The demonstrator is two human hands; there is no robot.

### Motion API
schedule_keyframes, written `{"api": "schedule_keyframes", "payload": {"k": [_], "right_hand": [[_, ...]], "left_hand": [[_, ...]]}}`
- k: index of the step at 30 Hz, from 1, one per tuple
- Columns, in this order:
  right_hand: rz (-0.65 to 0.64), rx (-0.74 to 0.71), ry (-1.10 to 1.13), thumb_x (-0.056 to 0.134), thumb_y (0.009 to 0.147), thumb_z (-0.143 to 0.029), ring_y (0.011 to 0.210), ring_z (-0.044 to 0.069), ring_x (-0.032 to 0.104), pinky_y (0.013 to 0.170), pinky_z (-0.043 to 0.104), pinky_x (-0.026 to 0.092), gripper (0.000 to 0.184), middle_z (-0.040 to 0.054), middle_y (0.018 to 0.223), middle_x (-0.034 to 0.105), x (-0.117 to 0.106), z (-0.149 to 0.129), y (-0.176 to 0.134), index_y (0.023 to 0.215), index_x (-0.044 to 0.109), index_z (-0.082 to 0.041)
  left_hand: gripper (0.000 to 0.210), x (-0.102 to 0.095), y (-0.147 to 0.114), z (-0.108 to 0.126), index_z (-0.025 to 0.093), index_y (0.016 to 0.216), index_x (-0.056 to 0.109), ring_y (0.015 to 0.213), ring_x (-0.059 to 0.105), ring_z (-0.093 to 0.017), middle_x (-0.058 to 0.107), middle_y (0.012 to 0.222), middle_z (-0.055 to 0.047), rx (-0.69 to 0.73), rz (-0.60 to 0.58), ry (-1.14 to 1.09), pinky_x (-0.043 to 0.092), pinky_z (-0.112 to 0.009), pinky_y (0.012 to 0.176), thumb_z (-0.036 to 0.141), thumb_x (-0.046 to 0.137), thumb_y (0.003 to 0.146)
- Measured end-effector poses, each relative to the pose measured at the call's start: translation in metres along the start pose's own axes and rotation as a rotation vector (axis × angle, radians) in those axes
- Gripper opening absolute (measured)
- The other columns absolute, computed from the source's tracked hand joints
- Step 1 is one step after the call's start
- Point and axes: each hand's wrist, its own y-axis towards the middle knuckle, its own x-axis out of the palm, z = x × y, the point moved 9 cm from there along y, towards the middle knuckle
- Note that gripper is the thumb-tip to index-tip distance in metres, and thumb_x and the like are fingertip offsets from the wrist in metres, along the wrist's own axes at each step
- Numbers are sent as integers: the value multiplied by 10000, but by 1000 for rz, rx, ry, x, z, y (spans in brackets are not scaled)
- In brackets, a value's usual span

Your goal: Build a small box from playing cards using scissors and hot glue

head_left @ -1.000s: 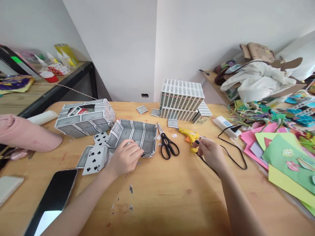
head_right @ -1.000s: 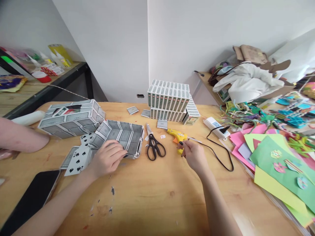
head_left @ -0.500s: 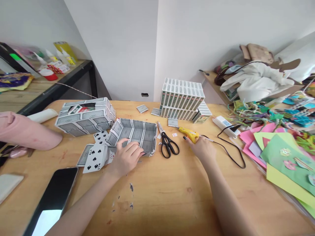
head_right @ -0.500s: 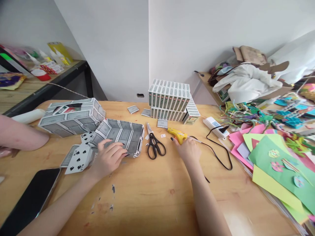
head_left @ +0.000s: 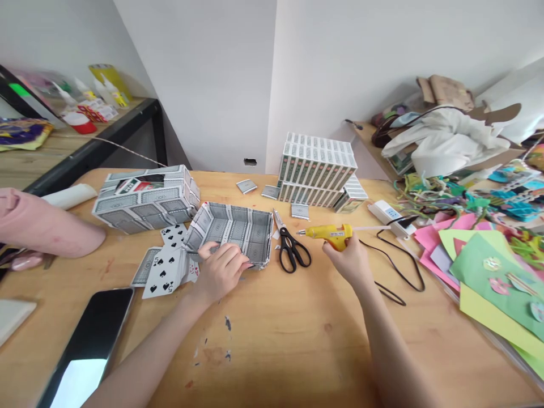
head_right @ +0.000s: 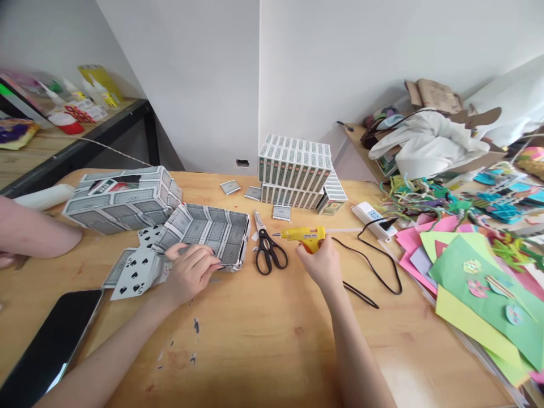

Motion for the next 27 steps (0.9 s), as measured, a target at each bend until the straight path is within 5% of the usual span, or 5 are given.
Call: {"api": "schedule_keyframes", "payload": {"k": [5, 15, 27], "right_hand": [[-71, -99, 86, 612, 654, -477, 746, 246, 649, 605, 296, 446, 426, 44, 803, 671, 1, -33, -24, 975, 481, -229], [-137, -316, -322, 524, 757, -385, 694, 270, 664, 532, 283, 328, 349, 75, 772, 684, 10, -86, -27, 1030, 447, -180], [-221, -603, -569, 502, 839, -262, 721, 255, 673, 537, 277, 361, 277, 122, 824, 687, 6, -123, -26, 1078, 449, -133]], "left_hand": [[247, -1, 0, 0, 191, 712, 545, 691, 576, -165, 599, 672, 9, 5, 9, 7, 262, -397, 779, 225, 472, 945], [182, 3, -3, -3, 192, 734, 554, 701, 576, -169, 613, 694, 5, -12, -31, -12, 270, -404, 779, 214, 532, 913], [169, 0, 0, -2, 194, 732, 560, 679, 586, -163, 615, 669, 14, 8, -1, -15, 273, -408, 774, 200, 547, 900]]}}
